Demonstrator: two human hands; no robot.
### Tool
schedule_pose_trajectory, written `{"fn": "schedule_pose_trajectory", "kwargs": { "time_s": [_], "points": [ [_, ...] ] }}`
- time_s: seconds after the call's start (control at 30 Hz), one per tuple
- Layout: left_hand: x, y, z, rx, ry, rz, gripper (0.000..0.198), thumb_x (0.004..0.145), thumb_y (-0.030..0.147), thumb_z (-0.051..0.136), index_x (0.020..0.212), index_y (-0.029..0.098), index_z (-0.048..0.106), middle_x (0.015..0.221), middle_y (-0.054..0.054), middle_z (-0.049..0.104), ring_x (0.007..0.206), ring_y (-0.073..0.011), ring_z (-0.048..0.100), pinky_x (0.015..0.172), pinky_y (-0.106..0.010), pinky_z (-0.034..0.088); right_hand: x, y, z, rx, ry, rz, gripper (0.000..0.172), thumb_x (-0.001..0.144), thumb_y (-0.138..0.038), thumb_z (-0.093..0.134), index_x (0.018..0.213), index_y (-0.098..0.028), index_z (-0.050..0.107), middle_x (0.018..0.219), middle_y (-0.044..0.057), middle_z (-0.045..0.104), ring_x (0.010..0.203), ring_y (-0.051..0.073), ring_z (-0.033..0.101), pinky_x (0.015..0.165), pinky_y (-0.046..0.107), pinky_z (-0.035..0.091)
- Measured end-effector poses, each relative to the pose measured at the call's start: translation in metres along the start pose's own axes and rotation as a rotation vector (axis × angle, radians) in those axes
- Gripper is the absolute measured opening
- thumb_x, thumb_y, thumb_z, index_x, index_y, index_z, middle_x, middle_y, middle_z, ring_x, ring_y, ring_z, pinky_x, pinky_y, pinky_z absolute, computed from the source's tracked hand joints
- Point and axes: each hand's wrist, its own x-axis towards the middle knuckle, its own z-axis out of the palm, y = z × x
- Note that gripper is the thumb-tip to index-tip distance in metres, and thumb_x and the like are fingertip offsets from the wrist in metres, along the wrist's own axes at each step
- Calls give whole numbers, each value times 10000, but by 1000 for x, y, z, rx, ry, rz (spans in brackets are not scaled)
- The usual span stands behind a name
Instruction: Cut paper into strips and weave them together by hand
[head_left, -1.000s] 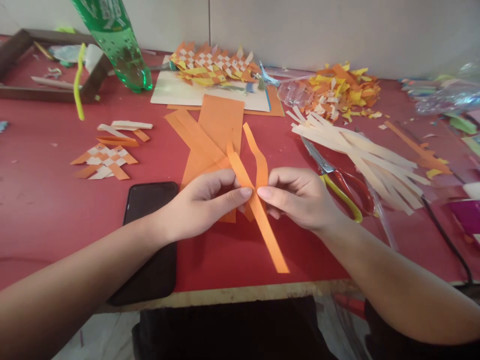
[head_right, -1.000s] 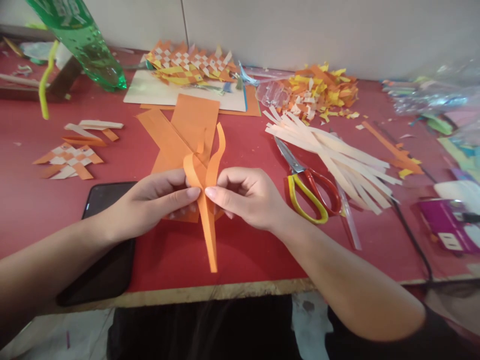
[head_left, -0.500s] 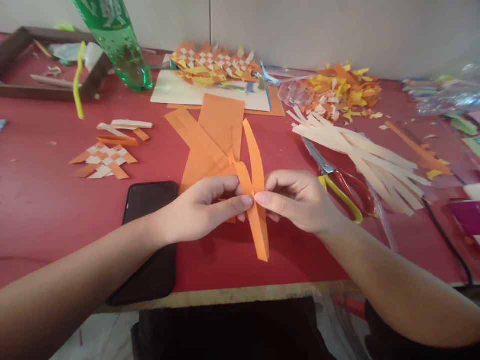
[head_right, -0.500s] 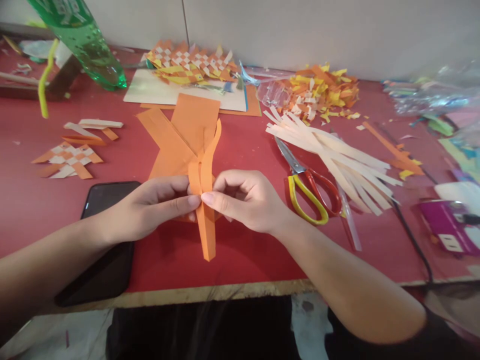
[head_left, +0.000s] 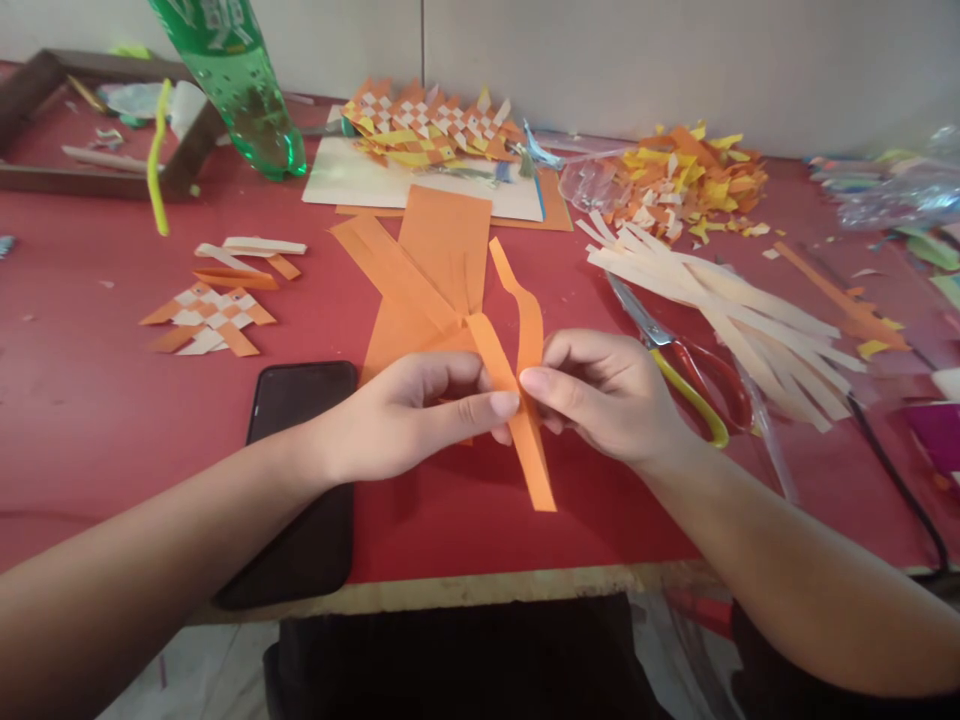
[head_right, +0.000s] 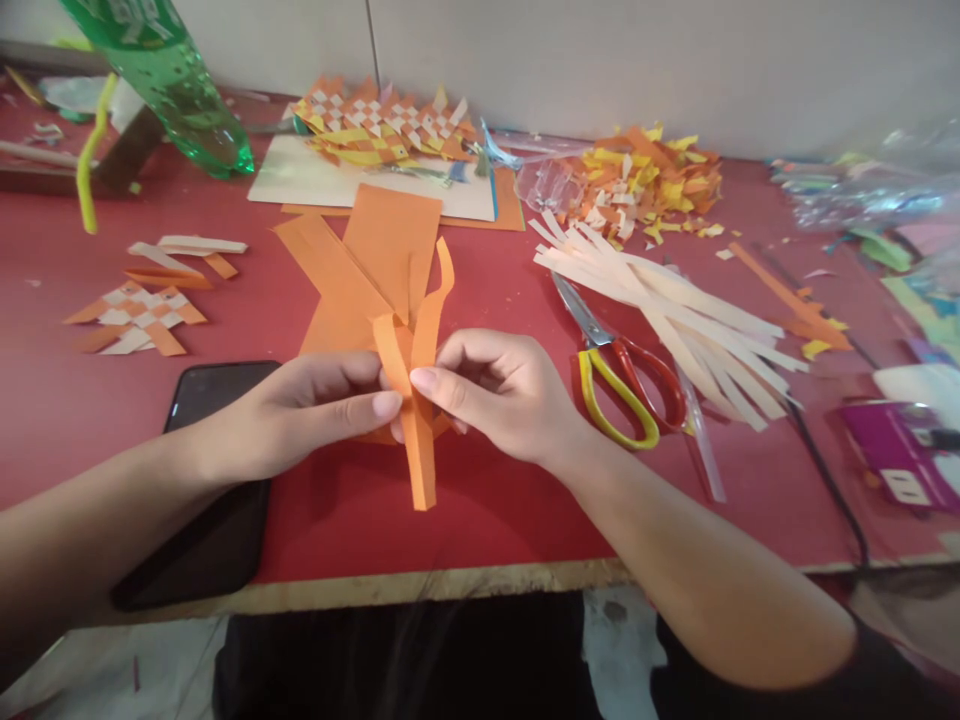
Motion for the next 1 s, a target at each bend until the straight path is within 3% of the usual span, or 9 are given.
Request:
{"fn": "schedule_pose_trajectory", "kwargs": {
  "time_s": [0.3, 0.57, 1.0],
  "points": [
    [1, 0, 1, -9, 28, -12, 225, 902, 309, 597, 747, 146, 586, 759, -12, 647, 724, -115, 582, 697, -245, 461, -1, 2, 0, 36, -93, 52, 231, 844, -260, 705, 666, -161, 597, 556, -5, 627, 441, 73, 494, 404, 213, 356],
    [1, 1, 0, 9, 67, 13, 244, 906, 304, 595, 723, 143, 595, 718, -5, 629, 679, -102, 557, 655, -229, 438, 0, 0, 2, 20, -66, -6, 240, 839, -200, 696, 640, -165, 566, 550, -13, 626, 465, 73, 533, 433, 196, 395],
    [1, 3, 1, -24, 123, 10, 261, 883, 348, 631, 717, 148, 610, 715, -10, 629, 656, -114, 550, 621, -231, 432, -1, 0, 1, -91, 16, 12, 269, 866, -306, 678, 650, -184, 573, 499, -41, 542, 446, 78, 479, 433, 222, 370]
  ]
}}
